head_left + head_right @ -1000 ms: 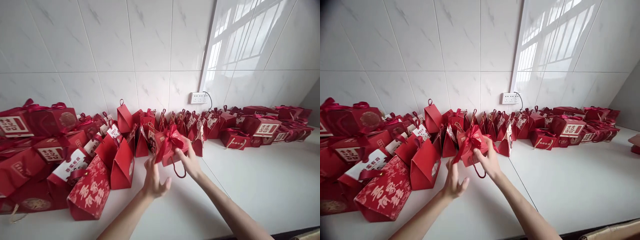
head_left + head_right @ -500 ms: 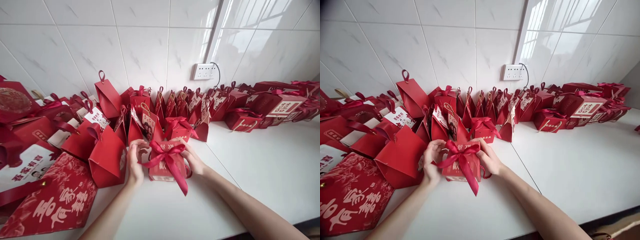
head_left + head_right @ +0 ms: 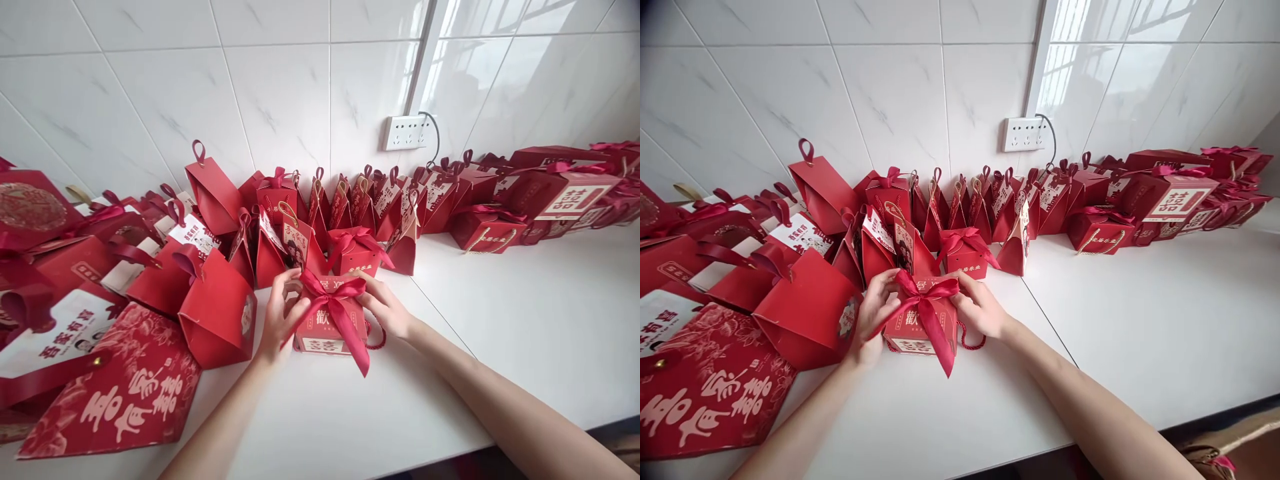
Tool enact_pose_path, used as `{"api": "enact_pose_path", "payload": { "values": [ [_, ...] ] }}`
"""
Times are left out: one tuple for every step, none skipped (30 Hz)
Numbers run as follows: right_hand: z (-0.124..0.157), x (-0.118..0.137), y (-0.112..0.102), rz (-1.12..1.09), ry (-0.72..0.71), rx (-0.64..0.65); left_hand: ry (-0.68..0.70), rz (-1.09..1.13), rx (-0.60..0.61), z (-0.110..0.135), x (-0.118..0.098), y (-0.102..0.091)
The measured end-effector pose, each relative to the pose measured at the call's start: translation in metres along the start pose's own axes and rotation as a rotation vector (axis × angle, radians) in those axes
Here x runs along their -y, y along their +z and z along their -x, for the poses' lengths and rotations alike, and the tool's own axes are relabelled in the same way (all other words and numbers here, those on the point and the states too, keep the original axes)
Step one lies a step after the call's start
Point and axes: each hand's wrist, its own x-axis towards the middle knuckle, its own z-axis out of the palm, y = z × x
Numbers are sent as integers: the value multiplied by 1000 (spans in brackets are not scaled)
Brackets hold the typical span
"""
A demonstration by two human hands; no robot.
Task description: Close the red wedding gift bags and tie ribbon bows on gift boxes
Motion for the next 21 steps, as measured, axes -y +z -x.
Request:
{"api": "enact_pose_path", "payload": {
  "values": [
    [0,1,0,-8,-32,15,23,-30,18,1,-1,0],
    [0,2,1,-11,-58,26,35,-64,45,1,-3,0],
    [0,2,1,-10,-74,32,39,-96,75,2,-5,-1],
    [0,3,1,-7,-78,35,38,-123,107,2,-6,-1],
    [-1,4,2,-2,-78,37,40,-145,129,3,-8,-2],
    [-1,4,2,3,-76,39,56,-163,138,3,-9,-2],
    [-1,4,2,10,-76,42,86,-181,137,4,-10,-2],
    [0,4,3,23,-83,43,125,-199,128,4,-11,-2],
    [0,4,3,46,-92,40,168,-219,114,5,-11,-2],
    [1,3,3,78,-102,30,210,-242,96,6,-12,-1],
    [1,2,3,115,-109,14,245,-266,77,7,-12,-1],
    [2,2,4,156,-114,-6,275,-293,54,7,-12,-1],
    [2,1,5,196,-120,-27,303,-323,34,7,-11,0],
    [3,0,6,232,-126,-53,338,-359,16,7,-11,-1],
    [3,0,7,261,-134,-78,383,-402,-1,7,-11,-1],
    [4,-1,8,283,-145,-104,439,-449,-14,6,-10,-2],
    [4,-2,10,299,-155,-132,503,-500,-24,6,-10,-2],
    [5,-3,11,306,-164,-159,569,-547,-32,6,-10,-3],
    [5,-3,13,303,-166,-184,622,-587,-41,6,-10,-3],
    [6,-4,14,291,-164,-205,653,-620,-54,6,-10,-4],
    [6,-5,15,273,-156,-220,663,-643,-68,7,-10,-4]
  ]
}}
